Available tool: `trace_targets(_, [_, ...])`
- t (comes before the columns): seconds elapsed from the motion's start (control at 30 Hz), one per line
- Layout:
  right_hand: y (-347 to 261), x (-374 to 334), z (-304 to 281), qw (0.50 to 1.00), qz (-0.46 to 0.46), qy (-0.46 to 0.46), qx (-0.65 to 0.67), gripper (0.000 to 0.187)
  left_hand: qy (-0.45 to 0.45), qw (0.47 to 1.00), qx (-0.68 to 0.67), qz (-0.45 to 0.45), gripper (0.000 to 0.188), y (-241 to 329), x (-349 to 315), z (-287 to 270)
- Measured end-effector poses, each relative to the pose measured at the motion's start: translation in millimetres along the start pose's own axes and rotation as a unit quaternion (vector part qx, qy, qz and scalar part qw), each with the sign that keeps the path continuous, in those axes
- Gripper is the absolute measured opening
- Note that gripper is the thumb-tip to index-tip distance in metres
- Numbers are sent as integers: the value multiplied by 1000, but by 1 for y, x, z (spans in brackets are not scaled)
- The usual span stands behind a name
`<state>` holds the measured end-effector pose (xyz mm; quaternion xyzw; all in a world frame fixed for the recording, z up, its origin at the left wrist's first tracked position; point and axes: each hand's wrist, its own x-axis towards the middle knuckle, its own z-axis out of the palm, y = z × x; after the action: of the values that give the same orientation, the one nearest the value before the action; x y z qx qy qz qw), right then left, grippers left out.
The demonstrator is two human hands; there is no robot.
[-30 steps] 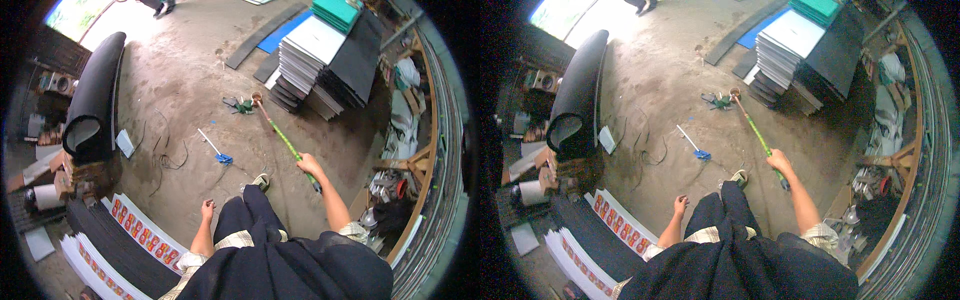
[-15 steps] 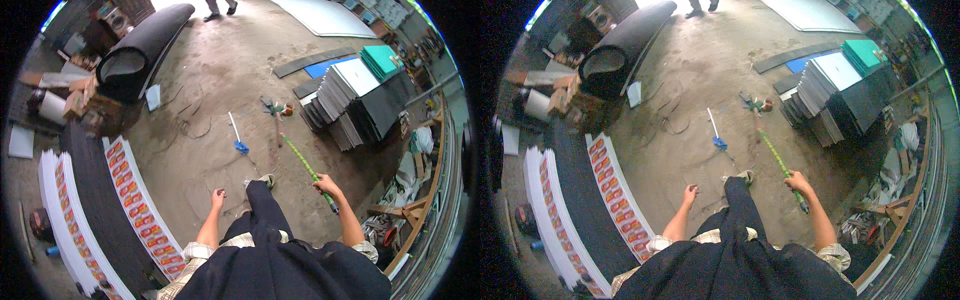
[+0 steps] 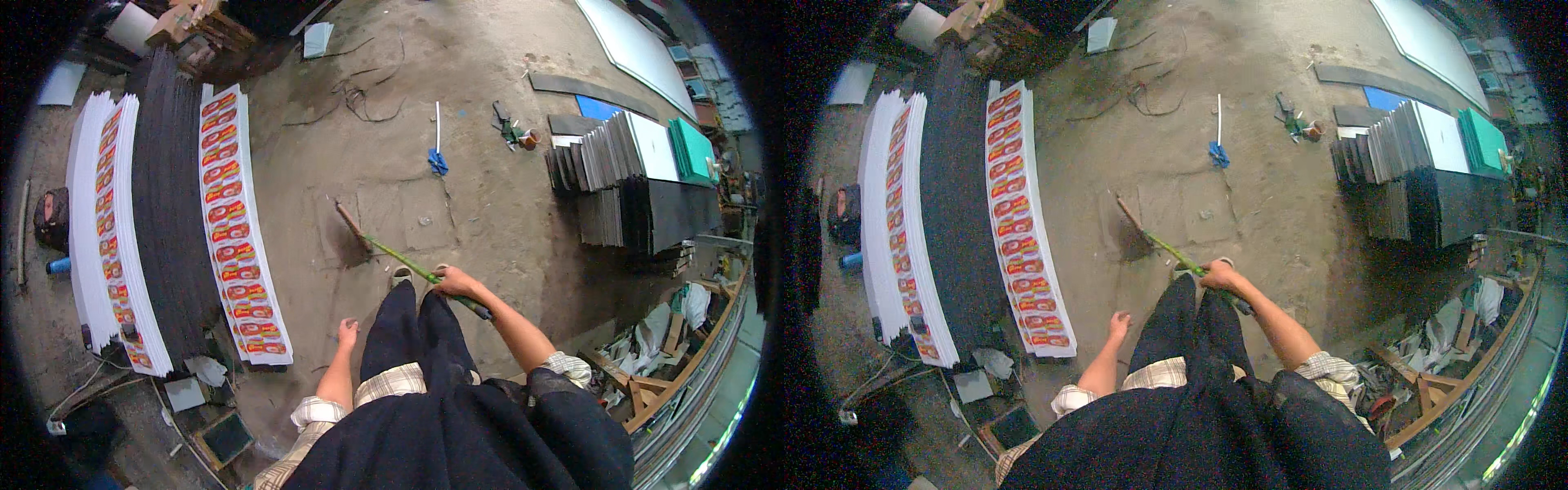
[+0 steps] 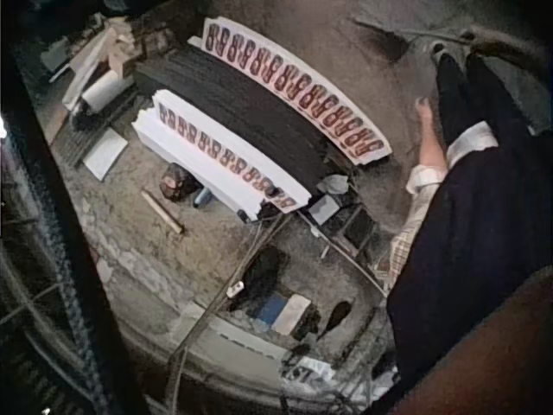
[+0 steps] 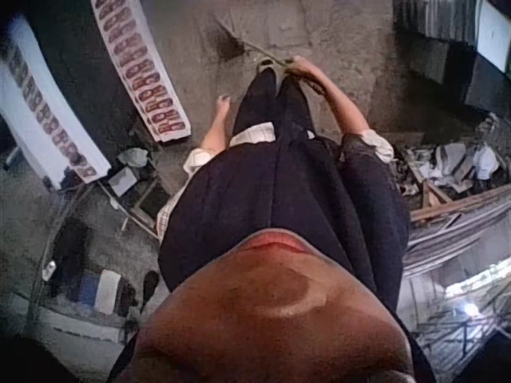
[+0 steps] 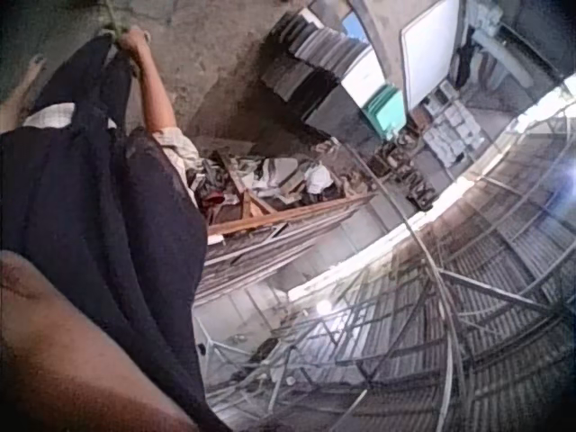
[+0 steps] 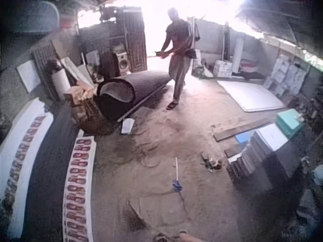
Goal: The person sweeps the floor of a cluttered workshop using a broom, gathering debris into a pile. They then pick up the debris by hand and place it into a white sack. The person also handles a stack of white rectangular boards, moving them from the floor to a storage area.
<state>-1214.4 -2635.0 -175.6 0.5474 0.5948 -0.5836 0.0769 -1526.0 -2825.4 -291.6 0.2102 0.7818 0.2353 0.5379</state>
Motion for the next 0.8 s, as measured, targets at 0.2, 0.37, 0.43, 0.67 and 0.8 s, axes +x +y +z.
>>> trace_targets(0.2, [44,-66,-78,987,160,11,25,38,-23,1000,15,7,21,23,-6,37])
trace_targets(0.37, [93,-74,-153,975,188,117,10,28,-6,999,10,45,22,30,-3,45])
trace_targets(0.43, [95,-72,-165,978,181,100,23,26,-4,999,15,45,23,25,-5,45])
trace_targets(0.67, [35,-83,-109,994,89,-23,61,40,101,988,-112,-41,19,-28,-42,43])
trace_targets(0.8, [2,-25,-30,980,33,-183,69,46,141,976,-143,-81,18,-32,-77,44])
